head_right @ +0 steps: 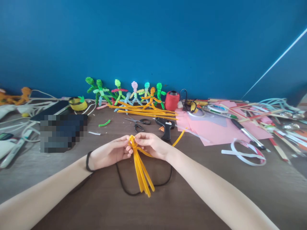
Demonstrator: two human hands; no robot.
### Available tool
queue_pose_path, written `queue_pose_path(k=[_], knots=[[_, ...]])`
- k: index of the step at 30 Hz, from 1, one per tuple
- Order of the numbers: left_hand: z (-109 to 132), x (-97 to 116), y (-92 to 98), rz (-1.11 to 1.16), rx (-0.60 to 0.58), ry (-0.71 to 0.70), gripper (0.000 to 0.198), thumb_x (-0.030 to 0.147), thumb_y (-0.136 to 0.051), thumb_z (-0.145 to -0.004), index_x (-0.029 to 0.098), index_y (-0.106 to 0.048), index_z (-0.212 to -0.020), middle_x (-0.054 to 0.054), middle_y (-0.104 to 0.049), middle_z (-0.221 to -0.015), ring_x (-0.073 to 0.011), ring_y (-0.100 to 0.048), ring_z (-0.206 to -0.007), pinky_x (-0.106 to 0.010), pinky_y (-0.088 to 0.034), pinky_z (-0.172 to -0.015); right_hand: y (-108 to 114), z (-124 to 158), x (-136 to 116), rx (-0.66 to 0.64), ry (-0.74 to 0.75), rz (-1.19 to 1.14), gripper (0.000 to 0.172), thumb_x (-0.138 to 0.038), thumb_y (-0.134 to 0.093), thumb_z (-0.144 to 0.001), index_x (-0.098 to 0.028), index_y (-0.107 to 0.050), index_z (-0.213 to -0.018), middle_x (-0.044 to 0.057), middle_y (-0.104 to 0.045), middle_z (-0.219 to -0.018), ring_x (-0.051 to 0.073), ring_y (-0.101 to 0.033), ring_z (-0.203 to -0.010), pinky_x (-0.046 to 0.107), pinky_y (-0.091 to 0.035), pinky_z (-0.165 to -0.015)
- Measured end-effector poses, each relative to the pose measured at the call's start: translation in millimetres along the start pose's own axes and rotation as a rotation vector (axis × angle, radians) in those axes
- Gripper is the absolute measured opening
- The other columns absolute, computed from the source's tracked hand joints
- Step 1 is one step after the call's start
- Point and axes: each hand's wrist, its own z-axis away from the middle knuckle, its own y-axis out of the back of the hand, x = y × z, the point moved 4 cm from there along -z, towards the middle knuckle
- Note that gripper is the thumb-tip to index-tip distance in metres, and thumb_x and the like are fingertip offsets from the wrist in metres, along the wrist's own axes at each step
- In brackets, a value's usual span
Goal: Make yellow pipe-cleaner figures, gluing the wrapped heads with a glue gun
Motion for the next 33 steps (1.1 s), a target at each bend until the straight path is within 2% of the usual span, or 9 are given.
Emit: queue_pose_path(k=[3,5,9,14,20,26,29,33], knots=[[-1,0,-0.6,0.0,-0.013,-0.024,0.003,0.013,-0.054,-0.078,0.014,-0.056,-0.076,-0.001,-0.056,-0.065,-0.0109,-0.059,-0.068,-0.023,-0.045,-0.068,1,-1,0,0.038,0.05,0.04,0.022,-0.03,-0.069,-0.068,-0.015,-0.053,-0.072,-0.001,-0.057,-0.064,0.008,-0.049,-0.056,0.023,-0.033,-0.056],[-1,1,-1.2,-0.024,0.007,-0.07,0.003,0.012,-0.055,-0.077,0.015,-0.055,-0.077,-0.001,-0.057,-0.065,-0.0107,-0.059,-0.067,-0.023,-0.045,-0.069,2,0,-3,0.095,0.111,0.144,0.023,-0.032,-0.067,-0.069,-0.015,-0.052,-0.074,-0.001,-0.056,-0.062,0.008,-0.048,-0.054,0.023,-0.032,-0.053],[0,3,-2.7,-0.163,0.118,-0.21,0.01,0.016,-0.06,-0.074,0.017,-0.052,-0.08,0.001,-0.058,-0.062,-0.0104,-0.058,-0.062,-0.022,-0.045,-0.062,2,4,-14,0.236,0.258,0.516,0.02,-0.035,-0.061,-0.074,-0.016,-0.055,-0.077,-0.001,-0.053,-0.064,0.01,-0.048,-0.054,0.025,-0.037,-0.053],[3,6,-6.9,-0.357,0.263,-0.335,0.016,0.02,-0.063,-0.071,0.017,-0.049,-0.078,0.002,-0.059,-0.064,-0.0098,-0.055,-0.057,-0.02,-0.042,-0.051,-9,11,-23,0.304,0.484,0.815,0.011,-0.029,-0.056,-0.078,-0.018,-0.059,-0.078,0.003,-0.052,-0.078,0.013,-0.051,-0.067,0.026,-0.041,-0.058],[8,13,-16.6,-0.53,0.345,-0.417,0.014,0.025,-0.062,-0.071,0.015,-0.053,-0.073,0.001,-0.056,-0.062,-0.0098,-0.052,-0.055,-0.022,-0.043,-0.053,-17,16,-21,0.303,0.521,0.781,0.008,-0.025,-0.053,-0.08,-0.02,-0.055,-0.085,0.003,-0.057,-0.077,0.014,-0.056,-0.07,0.028,-0.045,-0.065],[17,19,-24.1,-0.65,0.444,-0.492,0.007,0.017,-0.06,-0.069,0.016,-0.054,-0.067,0.003,-0.056,-0.062,-0.0103,-0.053,-0.057,-0.021,-0.043,-0.054,-29,24,-27,0.321,0.633,0.924,0.008,-0.023,-0.051,-0.081,-0.019,-0.057,-0.084,0.004,-0.058,-0.077,0.016,-0.057,-0.07,0.028,-0.045,-0.062],[20,21,-28.2,-0.658,0.439,-0.505,0.006,0.016,-0.059,-0.07,0.016,-0.053,-0.068,0.003,-0.055,-0.062,-0.0106,-0.053,-0.058,-0.021,-0.044,-0.054,-35,29,-30,0.325,0.706,1.009,0.008,-0.022,-0.049,-0.082,-0.019,-0.056,-0.084,0.005,-0.058,-0.078,0.016,-0.057,-0.071,0.028,-0.045,-0.063],[21,23,-34.5,-0.63,0.388,-0.503,0.006,0.019,-0.059,-0.072,0.016,-0.054,-0.07,0.002,-0.056,-0.063,-0.0105,-0.054,-0.056,-0.022,-0.044,-0.054,-37,30,-32,0.344,0.733,1.012,0.008,-0.02,-0.048,-0.083,-0.019,-0.055,-0.086,0.004,-0.058,-0.077,0.014,-0.056,-0.068,0.027,-0.045,-0.062]])
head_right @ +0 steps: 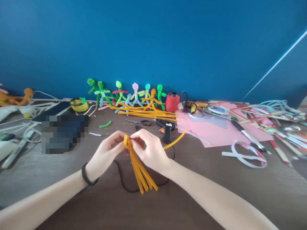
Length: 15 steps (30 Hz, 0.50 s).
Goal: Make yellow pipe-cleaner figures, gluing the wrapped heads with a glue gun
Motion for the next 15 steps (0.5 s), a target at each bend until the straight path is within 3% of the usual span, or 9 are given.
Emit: queue_pose_path(k=[15], knots=[[-0.2,1.5,0.6,-0.05,0.008,0.01,0.007,0.019,-0.055,-0.071,0.016,-0.049,-0.069,0.004,-0.054,-0.064,-0.0093,-0.053,-0.062,-0.022,-0.045,-0.06,-2.7,3.1,-5.8,0.012,0.25,0.187,0.011,-0.012,-0.046,-0.081,-0.017,-0.053,-0.086,0.005,-0.059,-0.078,0.014,-0.057,-0.073,0.026,-0.046,-0.065]])
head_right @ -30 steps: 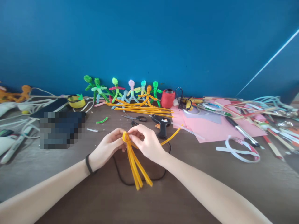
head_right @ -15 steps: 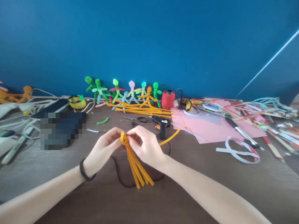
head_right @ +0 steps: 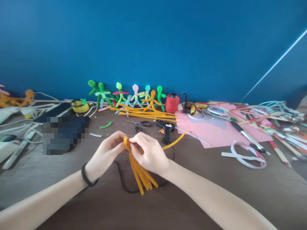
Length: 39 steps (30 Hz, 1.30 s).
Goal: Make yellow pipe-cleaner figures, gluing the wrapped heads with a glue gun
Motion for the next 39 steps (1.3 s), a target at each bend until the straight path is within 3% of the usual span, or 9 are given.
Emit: queue_pose_path(k=[18,26,33,39], knots=[[-2.5,-1.3,1.4,-0.224,-0.023,0.004,0.003,0.015,-0.049,-0.069,0.015,-0.051,-0.07,0.004,-0.052,-0.064,-0.0087,-0.047,-0.061,-0.02,-0.037,-0.056,0.4,-2.9,-1.7,0.008,-0.109,0.145,0.004,-0.014,-0.048,-0.075,-0.018,-0.046,-0.076,0.001,-0.053,-0.07,0.012,-0.053,-0.065,0.023,-0.042,-0.059],[-1.0,-2.5,-0.5,-0.107,-0.053,0.187,0.007,0.023,-0.048,-0.073,0.016,-0.049,-0.072,0.008,-0.042,-0.047,-0.0044,-0.035,-0.041,-0.016,-0.026,-0.04,2.0,-6.0,0.9,-0.048,-0.248,0.135,0.005,-0.015,-0.049,-0.071,-0.018,-0.049,-0.074,-0.001,-0.054,-0.066,0.011,-0.052,-0.062,0.022,-0.04,-0.057],[-0.8,-3.9,-1.2,-0.056,-0.102,0.176,0.013,0.028,-0.048,-0.075,0.016,-0.049,-0.072,0.008,-0.045,-0.044,-0.0047,-0.039,-0.037,-0.016,-0.032,-0.037,5.5,-9.3,-4.7,-0.057,-0.234,0.172,0.005,-0.014,-0.049,-0.069,-0.018,-0.048,-0.069,-0.002,-0.054,-0.062,0.01,-0.05,-0.057,0.021,-0.038,-0.054],[0.9,1.0,0.5,-0.332,-0.084,0.034,0.002,0.019,-0.045,-0.073,0.018,-0.046,-0.071,0.007,-0.05,-0.049,-0.007,-0.049,-0.043,-0.019,-0.041,-0.045,2.8,-7.1,-6.8,-0.086,-0.193,0.217,0.005,-0.013,-0.047,-0.069,-0.017,-0.048,-0.069,0.0,-0.055,-0.063,0.011,-0.05,-0.057,0.021,-0.038,-0.055]])
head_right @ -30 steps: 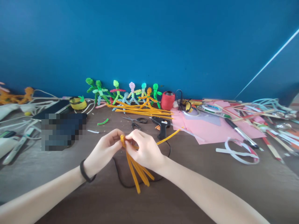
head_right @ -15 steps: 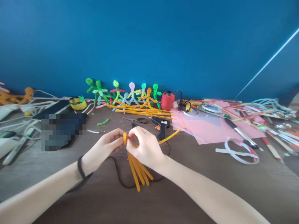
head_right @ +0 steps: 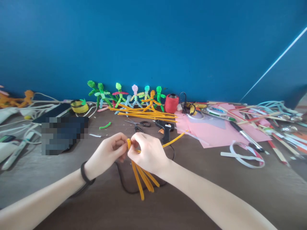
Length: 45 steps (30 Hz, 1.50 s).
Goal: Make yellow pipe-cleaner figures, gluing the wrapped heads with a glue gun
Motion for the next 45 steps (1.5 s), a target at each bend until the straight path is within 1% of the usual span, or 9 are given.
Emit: queue_pose_path(k=[4,7,12,18,21,24,34,38,45], knots=[[2,2,1.7,-0.266,0.071,-0.109,0.003,0.016,-0.046,-0.07,0.019,-0.047,-0.069,0.007,-0.052,-0.05,-0.007,-0.048,-0.044,-0.019,-0.038,-0.047,-3,1,-1,-0.009,0.01,0.041,0.005,-0.013,-0.045,-0.069,-0.018,-0.047,-0.068,0.0,-0.056,-0.064,0.012,-0.052,-0.058,0.022,-0.038,-0.055],[2,2,1.3,-0.242,0.055,-0.091,0.005,0.014,-0.045,-0.069,0.019,-0.048,-0.068,0.006,-0.052,-0.05,-0.0073,-0.048,-0.045,-0.019,-0.037,-0.047,-4,1,-2,-0.018,0.008,0.031,0.006,-0.012,-0.045,-0.069,-0.017,-0.047,-0.068,0.001,-0.056,-0.065,0.012,-0.052,-0.059,0.023,-0.038,-0.056],[0,1,-3.0,0.191,-0.045,0.036,0.003,0.016,-0.049,-0.068,0.018,-0.047,-0.067,0.007,-0.047,-0.047,-0.0063,-0.043,-0.041,-0.018,-0.036,-0.042,-1,-1,-1,-0.024,-0.01,-0.051,0.005,-0.013,-0.046,-0.067,-0.018,-0.046,-0.067,-0.001,-0.051,-0.061,0.01,-0.046,-0.054,0.021,-0.035,-0.051],[-1,-6,-12.4,0.732,-0.194,0.201,0.012,0.023,-0.054,-0.073,0.016,-0.046,-0.069,0.009,-0.039,-0.042,-0.0018,-0.033,-0.036,-0.014,-0.025,-0.038,0,-4,2,-0.064,-0.077,-0.22,0.006,-0.011,-0.046,-0.065,-0.017,-0.046,-0.066,-0.003,-0.048,-0.059,0.009,-0.044,-0.053,0.021,-0.035,-0.053],[0,-8,-16.6,0.903,-0.324,0.272,0.01,0.021,-0.051,-0.076,0.016,-0.047,-0.069,0.009,-0.035,-0.04,-0.0018,-0.031,-0.033,-0.014,-0.024,-0.037,0,-5,4,-0.086,-0.125,-0.347,0.006,-0.011,-0.046,-0.065,-0.017,-0.045,-0.067,-0.004,-0.046,-0.059,0.008,-0.042,-0.052,0.02,-0.035,-0.051],[1,-8,-17.7,0.983,-0.373,0.326,0.012,0.016,-0.044,-0.079,0.017,-0.047,-0.067,0.01,-0.031,-0.035,-0.0019,-0.026,-0.028,-0.014,-0.021,-0.033,-2,-5,8,-0.125,-0.178,-0.468,0.006,-0.011,-0.047,-0.065,-0.017,-0.045,-0.067,-0.005,-0.045,-0.058,0.007,-0.041,-0.052,0.02,-0.033,-0.05],[-2,-15,-15.3,0.954,-0.352,0.404,0.026,0.028,-0.044,-0.082,0.014,-0.05,-0.062,0.0,-0.057,-0.047,-0.0081,-0.055,-0.039,-0.017,-0.043,-0.042,-9,-7,16,-0.266,-0.437,-0.926,0.006,-0.016,-0.05,-0.062,-0.015,-0.051,-0.068,-0.003,-0.051,-0.062,0.007,-0.044,-0.055,0.021,-0.034,-0.053],[-2,-15,-13.7,0.872,-0.382,0.359,0.028,0.037,-0.049,-0.081,0.014,-0.052,-0.066,-0.002,-0.061,-0.05,-0.01,-0.058,-0.042,-0.017,-0.045,-0.044,-12,-6,18,-0.341,-0.569,-1.107,0.008,-0.018,-0.053,-0.063,-0.014,-0.053,-0.07,-0.005,-0.047,-0.055,0.004,-0.037,-0.046,0.019,-0.026,-0.046],[-1,-15,-13.6,0.852,-0.384,0.331,0.018,0.032,-0.053,-0.08,0.016,-0.049,-0.073,-0.003,-0.065,-0.054,-0.0125,-0.062,-0.048,-0.019,-0.048,-0.048,-14,-4,19,-0.483,-0.675,-1.23,0.009,-0.021,-0.054,-0.072,-0.012,-0.056,-0.074,-0.009,-0.039,-0.038,0.002,-0.023,-0.034,0.018,-0.012,-0.038]])
